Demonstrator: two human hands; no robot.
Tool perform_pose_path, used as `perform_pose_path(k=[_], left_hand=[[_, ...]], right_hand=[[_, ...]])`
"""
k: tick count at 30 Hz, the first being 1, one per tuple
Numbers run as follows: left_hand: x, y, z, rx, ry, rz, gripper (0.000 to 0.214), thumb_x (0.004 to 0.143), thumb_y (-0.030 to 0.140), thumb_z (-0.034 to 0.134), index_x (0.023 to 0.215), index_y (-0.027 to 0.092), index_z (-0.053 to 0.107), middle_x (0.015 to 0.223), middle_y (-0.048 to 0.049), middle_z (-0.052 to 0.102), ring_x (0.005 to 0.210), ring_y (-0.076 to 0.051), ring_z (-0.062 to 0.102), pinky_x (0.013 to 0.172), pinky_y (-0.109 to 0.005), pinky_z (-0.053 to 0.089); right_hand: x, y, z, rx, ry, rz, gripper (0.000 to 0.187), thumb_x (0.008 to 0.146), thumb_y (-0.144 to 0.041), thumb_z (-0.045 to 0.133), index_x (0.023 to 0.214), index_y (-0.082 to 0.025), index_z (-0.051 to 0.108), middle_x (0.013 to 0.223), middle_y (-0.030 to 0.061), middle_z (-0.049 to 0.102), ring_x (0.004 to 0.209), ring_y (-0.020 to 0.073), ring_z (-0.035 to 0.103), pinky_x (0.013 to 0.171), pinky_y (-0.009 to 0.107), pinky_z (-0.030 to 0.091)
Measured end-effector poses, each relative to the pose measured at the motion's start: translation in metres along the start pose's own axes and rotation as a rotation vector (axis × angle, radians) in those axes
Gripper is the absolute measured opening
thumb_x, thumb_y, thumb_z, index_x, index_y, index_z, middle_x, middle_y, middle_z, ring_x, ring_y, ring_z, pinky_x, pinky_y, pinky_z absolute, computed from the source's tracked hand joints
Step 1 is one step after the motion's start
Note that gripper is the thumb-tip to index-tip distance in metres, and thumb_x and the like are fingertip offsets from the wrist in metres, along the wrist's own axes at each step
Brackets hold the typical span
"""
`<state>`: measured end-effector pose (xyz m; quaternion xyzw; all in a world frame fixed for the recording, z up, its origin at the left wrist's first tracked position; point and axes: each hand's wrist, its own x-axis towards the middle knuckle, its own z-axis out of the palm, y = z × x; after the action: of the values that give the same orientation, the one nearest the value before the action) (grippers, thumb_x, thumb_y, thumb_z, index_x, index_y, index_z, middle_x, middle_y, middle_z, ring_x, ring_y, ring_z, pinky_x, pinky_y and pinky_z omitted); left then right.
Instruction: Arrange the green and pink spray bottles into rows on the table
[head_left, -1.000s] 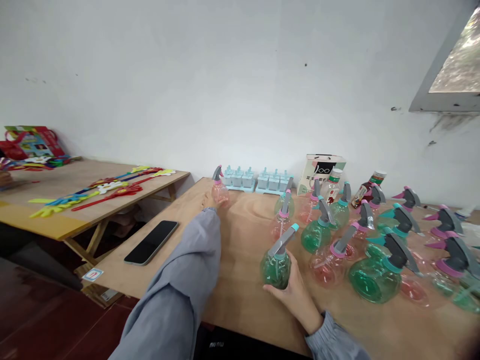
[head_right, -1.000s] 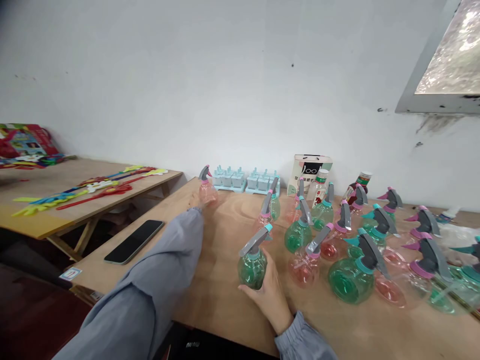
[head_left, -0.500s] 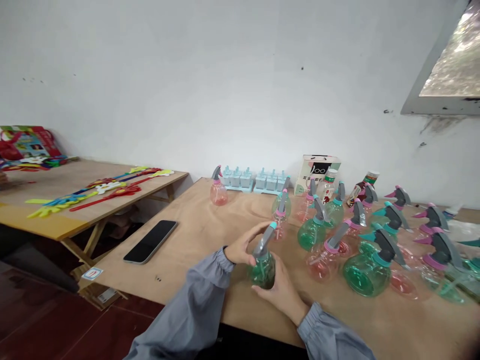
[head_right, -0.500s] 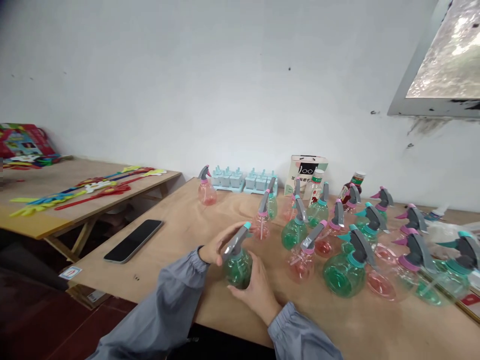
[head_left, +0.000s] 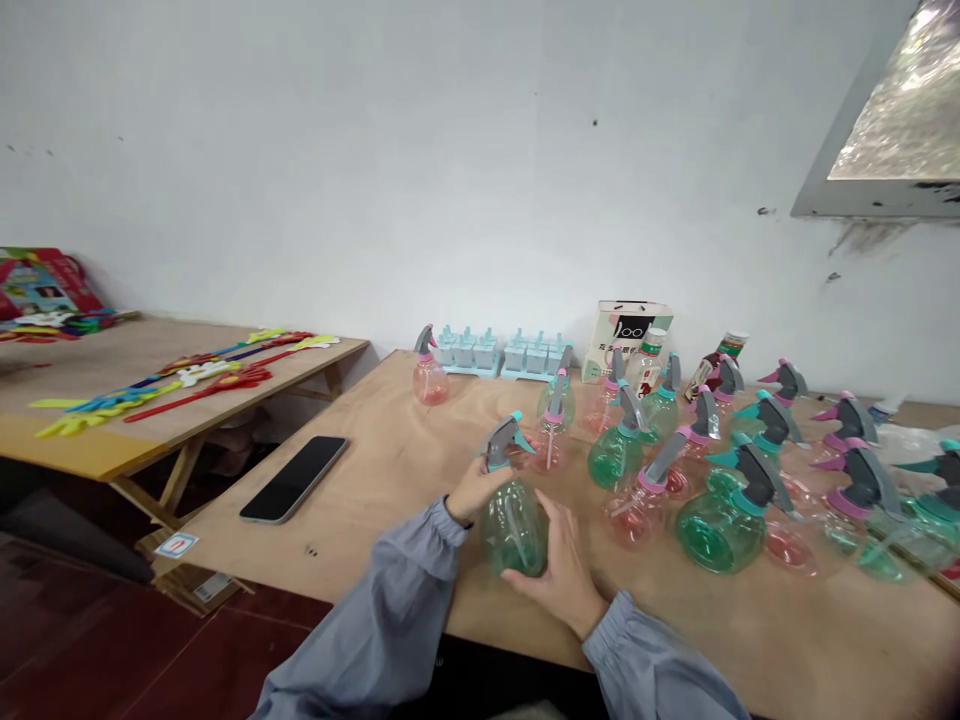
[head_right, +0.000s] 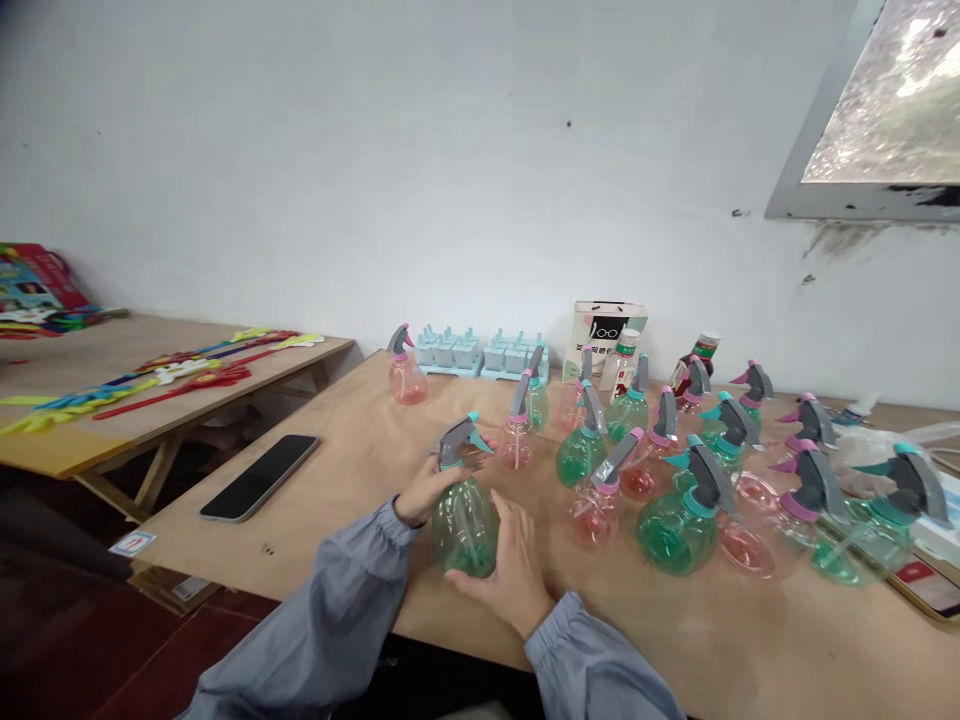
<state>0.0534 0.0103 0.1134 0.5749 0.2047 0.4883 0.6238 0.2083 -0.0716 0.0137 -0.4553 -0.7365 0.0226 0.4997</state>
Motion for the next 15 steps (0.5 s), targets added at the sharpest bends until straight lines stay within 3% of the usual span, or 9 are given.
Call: perform_pose_path(k=[4,9,13,15], left_hand=[[-0.008,0.015,-0.006,-0.126,-0.019,-0.074,0.044,0.063,0.030,0.085,0.102,0.018,0.072,0.098,-0.0083,0.077,0.103,-0.028,0.071,0.106,-0.046,0.048],[-0.011,0.019,-0.012,-0.133,0.154,-0.056,0.025,0.064,0.029,0.082,0.083,0.018,0.070,0.072,0.0000,0.072,0.066,-0.015,0.066,0.095,-0.041,0.052],[-0.009,0.023,-0.013,-0.077,-0.018,-0.093,0.036,0.059,0.026,0.084,0.093,0.018,0.073,0.090,-0.0052,0.076,0.092,-0.023,0.070,0.099,-0.041,0.050],[-0.009,0.025,-0.012,-0.050,0.025,-0.067,0.037,0.061,0.029,0.082,0.094,0.018,0.072,0.092,-0.0055,0.075,0.097,-0.024,0.069,0.097,-0.038,0.050]], right_hand=[[-0.002,0.000,-0.011,0.207,0.104,-0.136,0.081,0.091,-0.072,0.044,0.150,-0.018,0.029,0.135,0.0168,0.051,0.125,0.0336,0.054,0.103,0.055,0.047],[-0.002,0.001,-0.015,0.353,0.157,-0.030,0.064,0.098,-0.064,0.037,0.146,-0.022,0.035,0.138,0.0148,0.051,0.129,0.0305,0.052,0.108,0.052,0.043],[0.011,0.011,-0.011,0.249,0.220,0.209,0.047,0.099,-0.051,0.047,0.138,-0.024,0.041,0.136,0.0124,0.052,0.130,0.0270,0.050,0.111,0.051,0.041],[0.025,0.021,-0.006,0.155,0.254,0.280,0.052,0.096,-0.051,0.053,0.137,-0.022,0.041,0.136,0.0140,0.051,0.132,0.0282,0.048,0.113,0.053,0.039]])
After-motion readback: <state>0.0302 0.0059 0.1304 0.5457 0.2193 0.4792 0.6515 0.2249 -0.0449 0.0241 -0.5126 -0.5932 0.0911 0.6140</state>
